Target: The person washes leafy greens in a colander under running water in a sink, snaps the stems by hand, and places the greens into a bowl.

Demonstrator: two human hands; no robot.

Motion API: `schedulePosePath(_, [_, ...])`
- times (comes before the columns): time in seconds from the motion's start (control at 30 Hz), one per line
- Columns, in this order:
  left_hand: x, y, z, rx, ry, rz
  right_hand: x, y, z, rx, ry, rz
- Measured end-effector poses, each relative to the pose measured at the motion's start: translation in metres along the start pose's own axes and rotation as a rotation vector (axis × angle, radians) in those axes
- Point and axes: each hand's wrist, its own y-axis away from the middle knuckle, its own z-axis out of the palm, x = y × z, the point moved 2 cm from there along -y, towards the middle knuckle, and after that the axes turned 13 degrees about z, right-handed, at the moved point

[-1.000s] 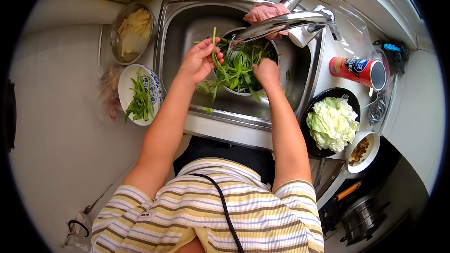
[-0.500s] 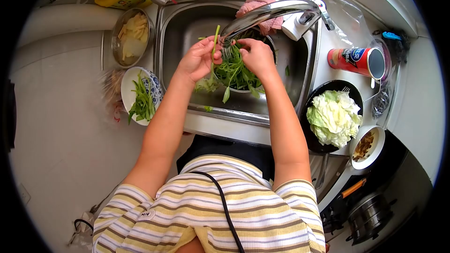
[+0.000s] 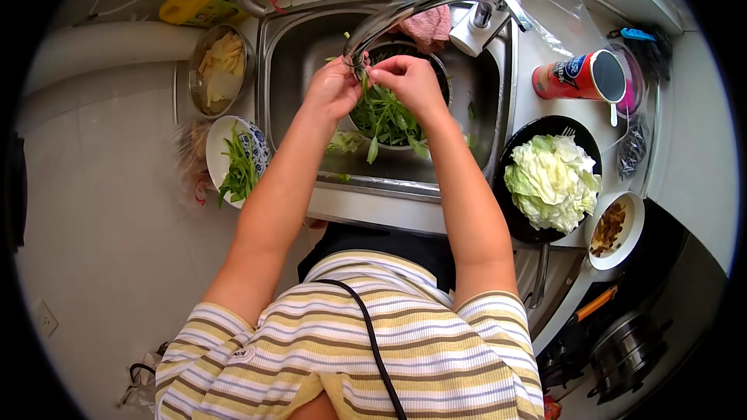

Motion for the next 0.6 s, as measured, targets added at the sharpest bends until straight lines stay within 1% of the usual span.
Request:
schedulePosePath(0.07, [-0.004,0.0,-0.002,-0.001,-0.022,-0.021,0.003,0.006,0.001,0.024,0.2,-0.081])
schedulePosePath(0.1, [-0.004,0.002,0.0,0.002,-0.042,-0.041,0.002,0.008,0.001,0.027,0.197,-0.077])
schedulePosePath(0.17, [-0.003,0.008,0.003,0.033,-0.068,-0.084,0.002,0.007,0.0,0.086,0.283,0.008])
schedulePosePath(0.2, [-0.002,0.013,0.006,0.064,-0.088,-0.127,0.001,0.006,0.001,0.085,0.277,0.009])
schedulePosePath(0.23, [0.0,0.017,0.008,0.063,-0.09,-0.128,-0.002,0.005,0.001,0.025,0.062,-0.023])
schedulePosePath(0.27, [0.002,0.019,0.01,0.003,-0.099,-0.144,-0.004,0.004,0.002,-0.037,-0.153,-0.055])
schedulePosePath(0.3, [0.004,0.021,0.011,-0.056,-0.107,-0.161,-0.008,0.005,0.005,-0.046,-0.22,-0.011])
schedulePosePath(0.33, [0.006,0.02,0.007,-0.057,-0.108,-0.161,-0.009,0.001,0.004,-0.046,-0.221,-0.012])
schedulePosePath(0.4, [0.007,0.014,-0.002,-0.327,-0.249,-0.244,-0.017,-0.01,0.003,-0.071,-0.035,-0.151])
schedulePosePath(0.43, [0.008,0.01,-0.008,-0.326,-0.249,-0.245,-0.018,-0.012,0.005,-0.2,-0.099,-0.073])
schedulePosePath(0.47, [0.008,0.008,-0.013,-0.403,-0.247,-0.264,-0.02,-0.013,0.004,-0.201,-0.1,-0.071])
schedulePosePath(0.5, [0.01,0.009,-0.013,-0.481,-0.244,-0.281,-0.023,-0.015,0.003,-0.172,-0.04,-0.03])
schedulePosePath(0.57, [0.016,0.01,-0.015,-0.477,-0.263,-0.275,-0.03,-0.016,-0.004,-0.107,0.042,0.024])
schedulePosePath(0.6, [0.018,0.01,-0.015,-0.475,-0.281,-0.272,-0.038,-0.009,-0.008,-0.064,0.002,0.053])
